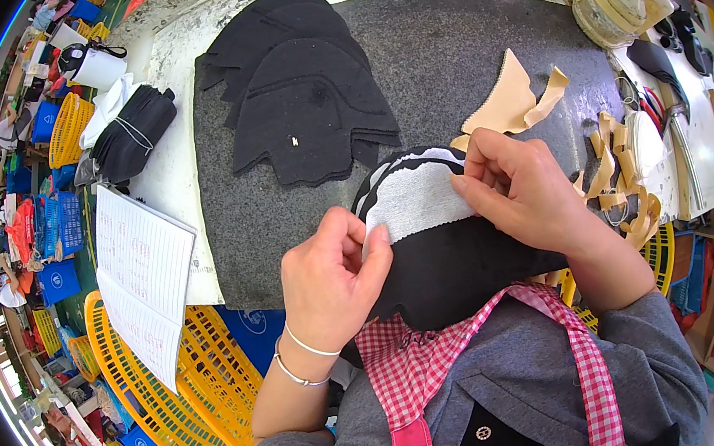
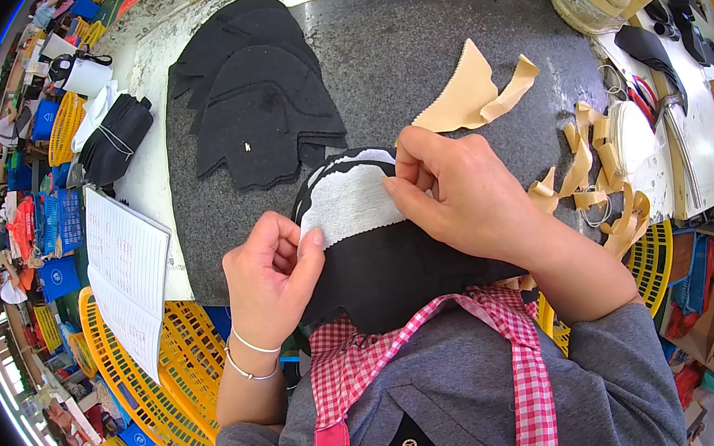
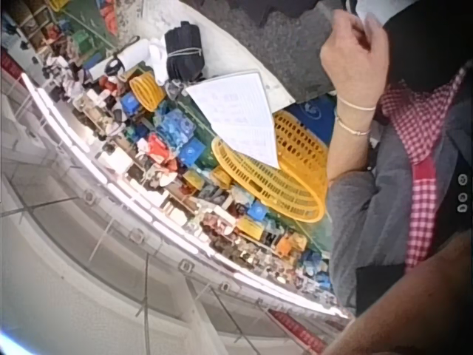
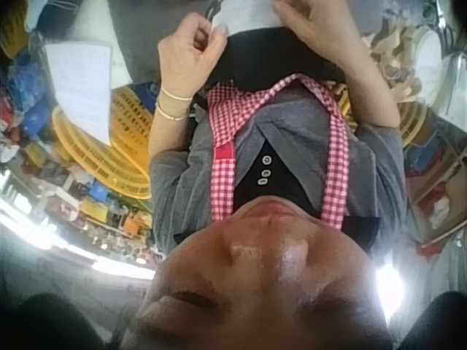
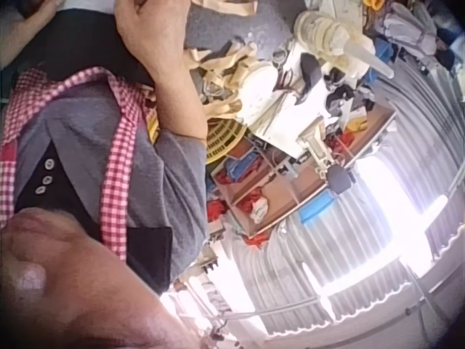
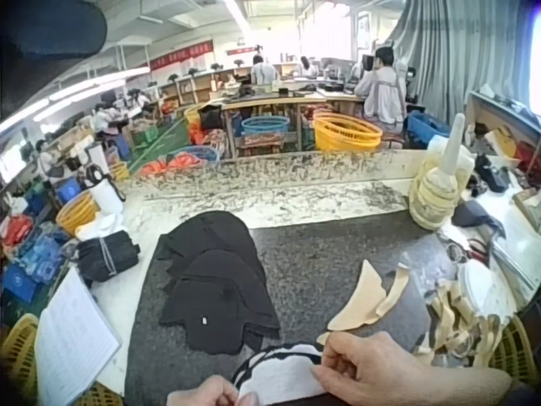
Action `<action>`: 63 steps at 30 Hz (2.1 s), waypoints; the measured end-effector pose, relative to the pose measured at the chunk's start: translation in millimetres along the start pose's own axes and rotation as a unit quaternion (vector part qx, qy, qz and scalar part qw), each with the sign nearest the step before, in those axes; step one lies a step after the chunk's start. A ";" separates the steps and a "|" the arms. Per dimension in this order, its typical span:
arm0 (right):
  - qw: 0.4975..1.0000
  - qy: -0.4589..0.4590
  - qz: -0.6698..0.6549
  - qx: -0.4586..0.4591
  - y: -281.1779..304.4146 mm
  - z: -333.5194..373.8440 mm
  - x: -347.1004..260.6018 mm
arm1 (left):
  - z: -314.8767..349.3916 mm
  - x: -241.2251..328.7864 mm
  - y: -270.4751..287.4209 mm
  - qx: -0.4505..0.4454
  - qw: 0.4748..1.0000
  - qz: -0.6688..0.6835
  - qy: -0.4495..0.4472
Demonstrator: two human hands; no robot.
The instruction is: The person peels the backing paper off padding pieces and adheres them onto shoe upper cutouts by hand.
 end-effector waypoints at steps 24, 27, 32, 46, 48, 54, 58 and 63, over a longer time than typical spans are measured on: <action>0.949 0.046 0.109 -0.293 100.0 65.7 12.4 | -31.1 31.1 -22.6 -0.135 0.938 -0.067 -0.313; 0.932 -0.007 0.058 -0.359 118.3 64.6 7.6 | -75.2 4.0 12.8 0.034 0.972 -0.051 -0.227; 0.944 0.037 0.127 -0.304 106.4 45.9 0.1 | -129.1 -77.3 39.3 0.159 0.925 -0.309 -0.152; 0.853 0.245 0.448 0.107 42.6 -29.5 55.1 | -81.8 2.0 82.0 0.291 0.903 0.175 -0.263; 0.850 0.231 0.460 0.114 43.0 -31.0 58.6 | -64.0 21.4 61.2 0.255 0.915 0.204 -0.236; 0.933 0.148 0.284 0.162 42.7 -24.0 69.4 | -8.3 18.9 -9.7 0.004 0.984 0.029 -0.174; 0.987 0.027 0.112 0.115 62.9 -14.1 72.1 | -11.3 18.9 -15.4 0.053 0.956 -0.173 -0.230; 0.916 0.185 0.214 0.285 69.2 9.8 -2.1 | -29.1 37.0 -9.1 -0.002 0.975 0.025 -0.221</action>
Point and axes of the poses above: each hand's wrist, its own z-axis away from the middle knuckle, its own y-axis out of the back of the hand, x = y × z, the point moved 3 cm from there along -z, towards the middle knuckle, and after that the axes turned 4 degrees about -y, right-handed, at the moved point
